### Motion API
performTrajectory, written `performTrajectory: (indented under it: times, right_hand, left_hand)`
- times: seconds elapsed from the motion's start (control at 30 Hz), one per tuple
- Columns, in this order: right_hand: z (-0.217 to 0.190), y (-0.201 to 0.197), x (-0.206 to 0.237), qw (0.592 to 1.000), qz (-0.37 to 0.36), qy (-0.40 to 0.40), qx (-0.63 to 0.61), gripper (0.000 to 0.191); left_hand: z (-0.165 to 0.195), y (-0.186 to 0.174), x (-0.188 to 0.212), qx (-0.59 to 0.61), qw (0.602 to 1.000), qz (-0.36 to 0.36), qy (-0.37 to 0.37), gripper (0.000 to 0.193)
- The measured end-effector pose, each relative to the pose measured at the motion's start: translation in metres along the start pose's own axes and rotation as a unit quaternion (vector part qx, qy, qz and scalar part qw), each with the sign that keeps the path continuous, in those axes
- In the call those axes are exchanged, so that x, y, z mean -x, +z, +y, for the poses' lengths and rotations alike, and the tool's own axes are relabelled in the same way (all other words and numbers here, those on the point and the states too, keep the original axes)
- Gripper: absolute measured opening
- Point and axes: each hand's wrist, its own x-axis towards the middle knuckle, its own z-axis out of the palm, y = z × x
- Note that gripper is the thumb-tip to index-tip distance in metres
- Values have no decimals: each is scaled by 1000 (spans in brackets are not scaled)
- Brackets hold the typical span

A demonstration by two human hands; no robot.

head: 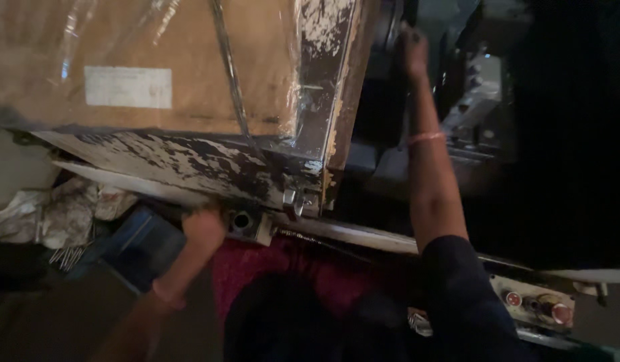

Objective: The person secures a cardboard box wrapped in plastic by inserting metal pins into a machine. They repeatedly pick pins from a green bin, place them into the machine, and press a button to drive the pins into the box.

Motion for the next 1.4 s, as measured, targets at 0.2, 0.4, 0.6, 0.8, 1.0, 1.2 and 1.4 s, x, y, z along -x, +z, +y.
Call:
performTrajectory:
  times: [0.2,0.4,0.6,0.8,1.0,1.2,1.4]
  right_hand:
    - [0,1,49,998,13,-65,2,41]
    - [7,-32,94,939,-171,182,-235,31]
    - [1,-66,127,857,-262,257,-362,38]
    - [-8,-96,165,803,-326,236,-439,54]
    - [-23,-143,201,865,-309,248,-307,49]
    - [24,-240,276,915,-342,195,92,32]
    - [39,-370,403,792,-304,246,469,24]
  left_hand:
    - [84,-78,5,327,941,-88,19,41]
    - [161,-111,10,663,746,17,55,33]
    - [209,-97,23,727,675,98,-78,44]
    - [225,-101,26,714,685,123,-79,67]
    - [259,-106,48,648,752,118,-40,69]
    - [321,-124,83,644,764,23,39,87]
    - [389,-162,103,611,777,-91,119,91]
